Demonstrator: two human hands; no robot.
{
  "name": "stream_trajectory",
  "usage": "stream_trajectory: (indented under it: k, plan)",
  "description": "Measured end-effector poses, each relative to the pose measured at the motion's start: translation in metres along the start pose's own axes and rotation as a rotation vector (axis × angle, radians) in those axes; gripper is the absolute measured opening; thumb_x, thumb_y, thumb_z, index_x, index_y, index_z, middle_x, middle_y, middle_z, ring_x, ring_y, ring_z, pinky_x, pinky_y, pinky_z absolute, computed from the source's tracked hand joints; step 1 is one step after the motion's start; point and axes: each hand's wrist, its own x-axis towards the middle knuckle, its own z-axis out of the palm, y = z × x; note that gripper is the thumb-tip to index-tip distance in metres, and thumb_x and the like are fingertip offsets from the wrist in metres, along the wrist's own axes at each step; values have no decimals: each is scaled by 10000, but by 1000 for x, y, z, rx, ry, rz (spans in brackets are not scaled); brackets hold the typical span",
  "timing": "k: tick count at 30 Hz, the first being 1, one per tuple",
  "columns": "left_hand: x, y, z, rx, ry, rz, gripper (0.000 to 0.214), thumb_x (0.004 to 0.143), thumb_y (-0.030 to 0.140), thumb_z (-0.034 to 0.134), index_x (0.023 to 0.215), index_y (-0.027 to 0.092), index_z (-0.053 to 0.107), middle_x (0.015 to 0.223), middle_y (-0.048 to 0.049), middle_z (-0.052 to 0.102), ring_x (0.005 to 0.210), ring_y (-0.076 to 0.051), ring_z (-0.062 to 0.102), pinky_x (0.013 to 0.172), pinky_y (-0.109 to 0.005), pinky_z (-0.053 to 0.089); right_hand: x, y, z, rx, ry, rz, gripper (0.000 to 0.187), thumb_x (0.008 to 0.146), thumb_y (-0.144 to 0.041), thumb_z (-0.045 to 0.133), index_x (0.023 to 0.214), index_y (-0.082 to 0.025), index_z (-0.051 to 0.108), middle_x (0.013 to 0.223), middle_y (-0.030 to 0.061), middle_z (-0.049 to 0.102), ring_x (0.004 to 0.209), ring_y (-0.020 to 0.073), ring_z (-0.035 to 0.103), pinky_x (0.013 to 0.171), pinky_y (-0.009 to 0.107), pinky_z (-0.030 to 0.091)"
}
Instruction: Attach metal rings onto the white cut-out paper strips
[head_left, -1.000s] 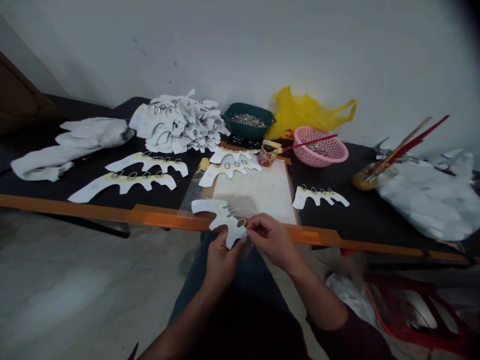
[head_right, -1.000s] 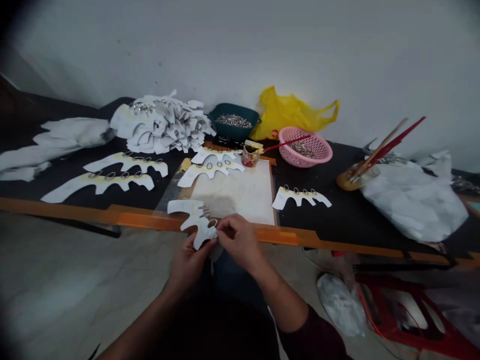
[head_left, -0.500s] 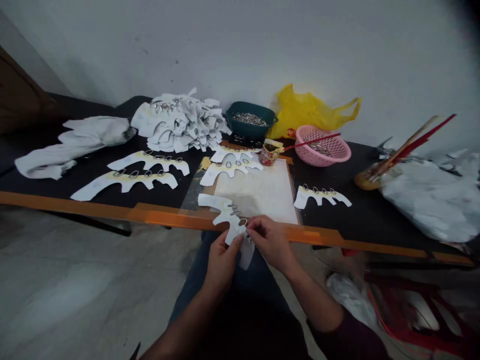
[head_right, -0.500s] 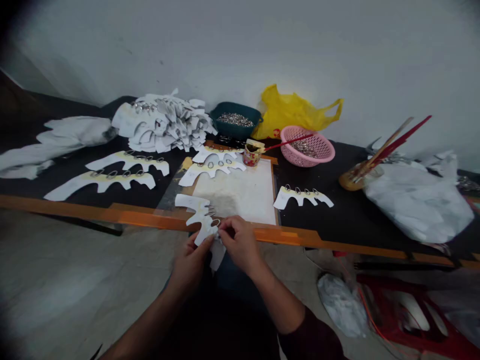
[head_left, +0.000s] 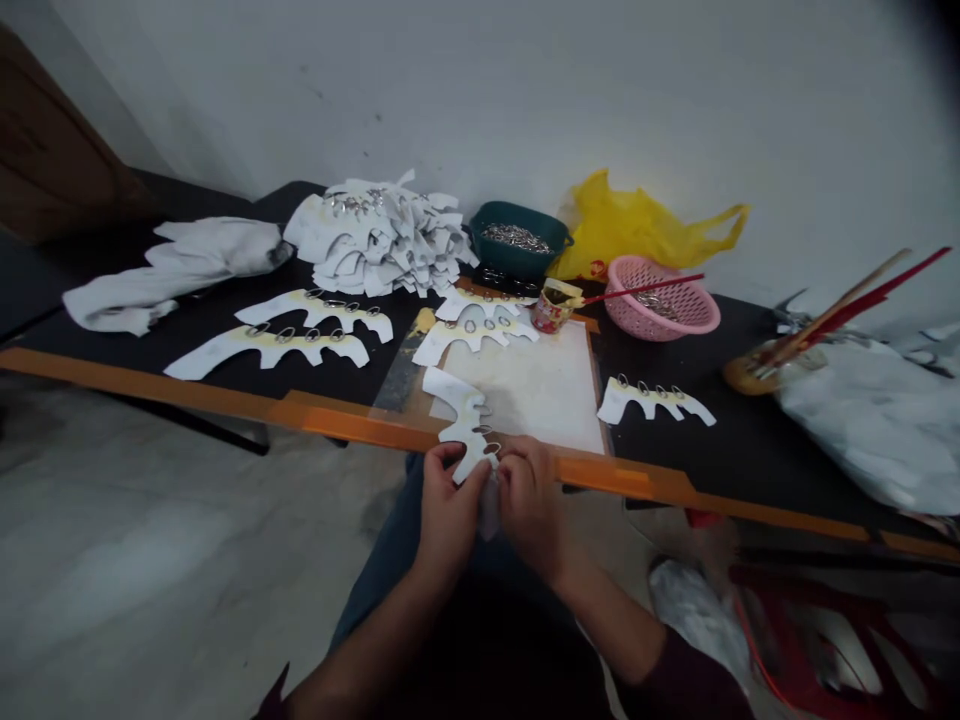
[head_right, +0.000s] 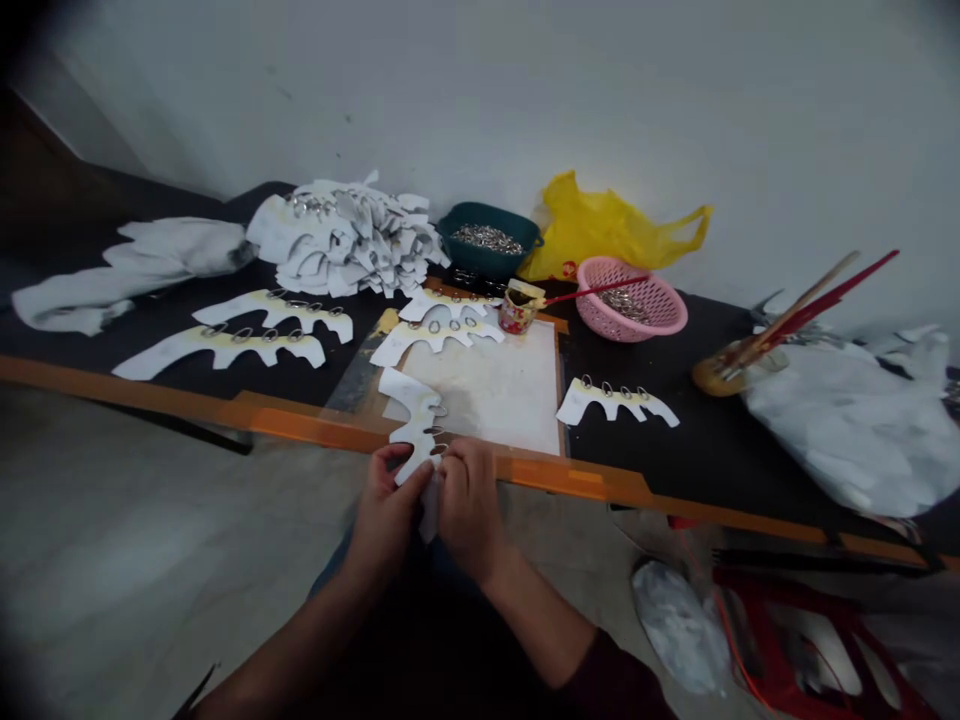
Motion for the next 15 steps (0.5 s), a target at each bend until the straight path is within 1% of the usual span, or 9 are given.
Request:
stream_trajectory:
  k: [2, 4, 5, 7, 10, 12, 15]
  plan:
    - [0, 0, -2, 9, -52, 53, 473, 671, 259, 673, 1066, 210, 418, 953, -32, 614, 785, -147, 618, 710, -279, 474, 0, 4, 0, 44, -21, -45, 131, 812, -69, 434, 784, -193, 469, 885, 64, 506, 910, 189, 482, 842, 388, 422]
    - [-1, 0, -4, 25, -99, 95, 435, 672, 233, 668, 1042, 216, 439, 968, -25, 602, 826, -149, 609, 748, -278, 466, 2, 7, -2, 127, -44, -24, 134, 813, -73, 429, 792, -199, 471, 856, 50, 517, 879, 181, 496, 810, 372, 432]
    - [-1, -1, -5, 31, -122, 103, 419, 669, 219, 668, 1027, 216, 450, 968, -22, 598, 836, -149, 605, 759, -278, 463, 3, 9, -3, 179, -56, 15, 128, 814, -82, 431, 799, -202, 472, 851, 45, 522, 860, 175, 503, 785, 357, 440]
    - [-1, -3, -6, 26, -163, 112, 402, 664, 192, 668, 1006, 217, 458, 974, -16, 590, 851, -149, 598, 778, -280, 459, 3, 10, -5, 291, -74, 145, 104, 813, -109, 449, 827, -208, 475, 851, 35, 532, 830, 162, 520, 745, 327, 449]
    - [1, -5, -8, 27, -207, 173, 382, 669, 165, 661, 990, 223, 463, 1002, -11, 575, 891, -147, 585, 794, -273, 452, 0, 9, -3, 432, -33, 368, 76, 799, -156, 500, 838, -212, 467, 837, 18, 544, 797, 148, 542, 731, 305, 452]
    - [2, -6, -9, 40, -216, 197, 364, 666, 160, 666, 969, 220, 473, 996, -11, 580, 897, -149, 581, 776, -262, 453, -3, 7, 0, 455, 17, 437, 76, 783, -177, 524, 813, -211, 463, 821, 9, 544, 785, 144, 543, 740, 304, 446]
    - [3, -6, -11, 16, -185, 172, 364, 650, 166, 684, 943, 217, 474, 958, -7, 608, 862, -149, 592, 750, -258, 458, -4, 2, 3, 392, 70, 482, 109, 753, -184, 555, 817, -209, 470, 817, 4, 527, 779, 141, 528, 744, 303, 441]
